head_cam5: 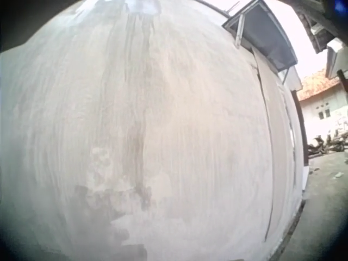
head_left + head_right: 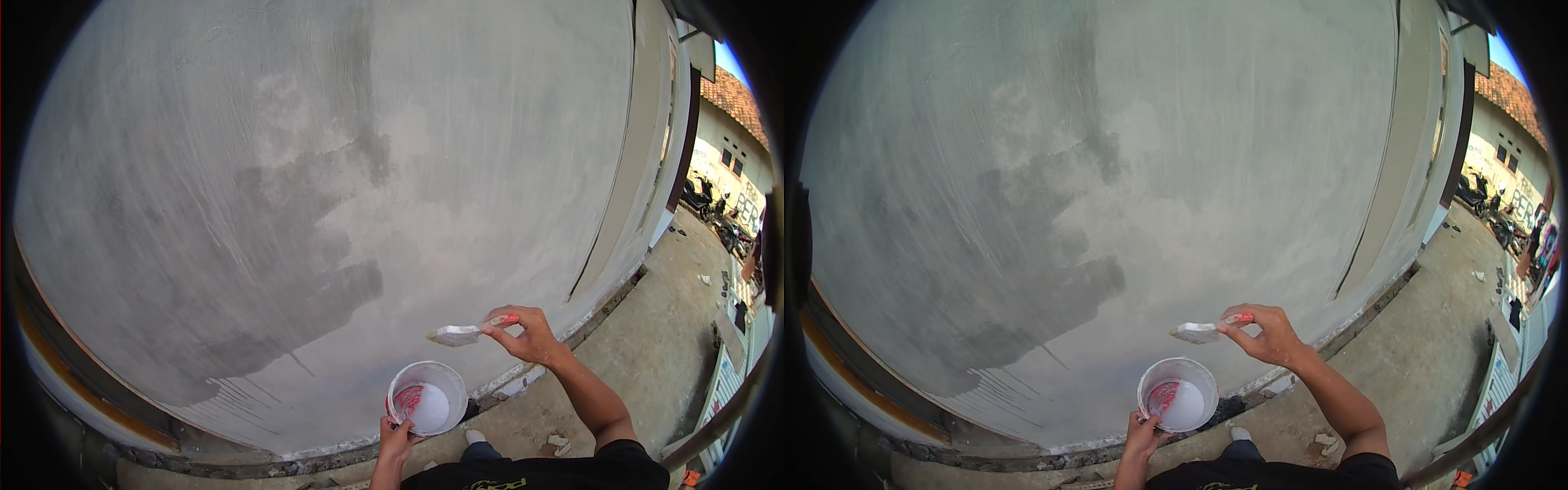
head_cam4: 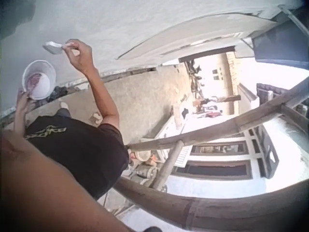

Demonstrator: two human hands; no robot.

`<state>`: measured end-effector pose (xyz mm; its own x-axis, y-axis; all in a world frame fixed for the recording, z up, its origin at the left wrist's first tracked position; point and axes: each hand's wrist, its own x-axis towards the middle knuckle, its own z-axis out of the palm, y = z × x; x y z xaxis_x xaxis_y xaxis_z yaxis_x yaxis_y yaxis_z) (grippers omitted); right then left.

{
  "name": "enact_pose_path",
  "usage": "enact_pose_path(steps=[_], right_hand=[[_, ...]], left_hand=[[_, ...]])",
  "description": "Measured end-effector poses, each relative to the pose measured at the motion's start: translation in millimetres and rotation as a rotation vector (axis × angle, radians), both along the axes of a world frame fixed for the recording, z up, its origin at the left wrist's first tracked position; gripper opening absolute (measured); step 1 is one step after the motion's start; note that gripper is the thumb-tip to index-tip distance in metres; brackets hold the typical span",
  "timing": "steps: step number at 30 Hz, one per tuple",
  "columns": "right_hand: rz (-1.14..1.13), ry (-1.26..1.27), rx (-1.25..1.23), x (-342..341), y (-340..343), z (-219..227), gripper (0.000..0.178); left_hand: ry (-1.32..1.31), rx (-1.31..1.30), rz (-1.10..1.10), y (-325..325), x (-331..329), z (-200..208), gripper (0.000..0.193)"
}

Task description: Applying a layer of white paint to a wall using a brush.

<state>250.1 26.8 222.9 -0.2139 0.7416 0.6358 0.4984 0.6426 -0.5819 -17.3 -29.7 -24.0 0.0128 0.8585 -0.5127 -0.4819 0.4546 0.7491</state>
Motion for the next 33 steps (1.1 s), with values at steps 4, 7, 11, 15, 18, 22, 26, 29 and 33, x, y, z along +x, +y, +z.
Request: enact_pose_path(steps=[4,7,11,15,18,22,26,29,33], right_hand=[[0.061,-0.134,0.173,-1.3,30.3,62.3,0.015],[0.076,-0.21,0.284,-0.9,47.6,106.6,0.016],[0.105,-0.219,0.38,-4.3,68.4,154.1,0.013],[0.029,-0.323,0.609,3.3,65.7,198.4,0.012],[-0.027,-0.358,0.849,13.8,64.5,218.9,0.018],[-0.233,-0.414,1.154,8.2,65.6,199.7,0.029],[-0.241,-0.452,1.112,-6.3,79.1,127.3,0.035],[-0.196,-0.471,1.011,-12.3,79.9,64.9,0.036],[-0.129,-0.491,0.799,-16.0,57.8,-16.1,0.032]], left_hand=[[-0.045,-0.004,0.024,3.2,-10.4,-29.1,0.038],[-0.044,-0.05,0.034,2.9,-16.3,-46.8,0.038],[0.03,-0.145,0.107,-11.2,-32.6,-70.8,0.04],[0.066,-0.229,0.203,-26.3,-50.6,-96.3,0.046],[-0.023,-0.213,0.16,-36.8,-73.5,-114.0,0.054],[-0.037,-0.224,0.271,-42.9,-86.3,-114.5,0.059],[0.004,-0.217,0.379,-47.4,-88.8,-101.7,0.056],[-0.004,-0.195,0.386,-47.9,-99.3,-118.5,0.054],[-0.035,-0.26,0.359,-47.1,-105.6,-120.0,0.053]])
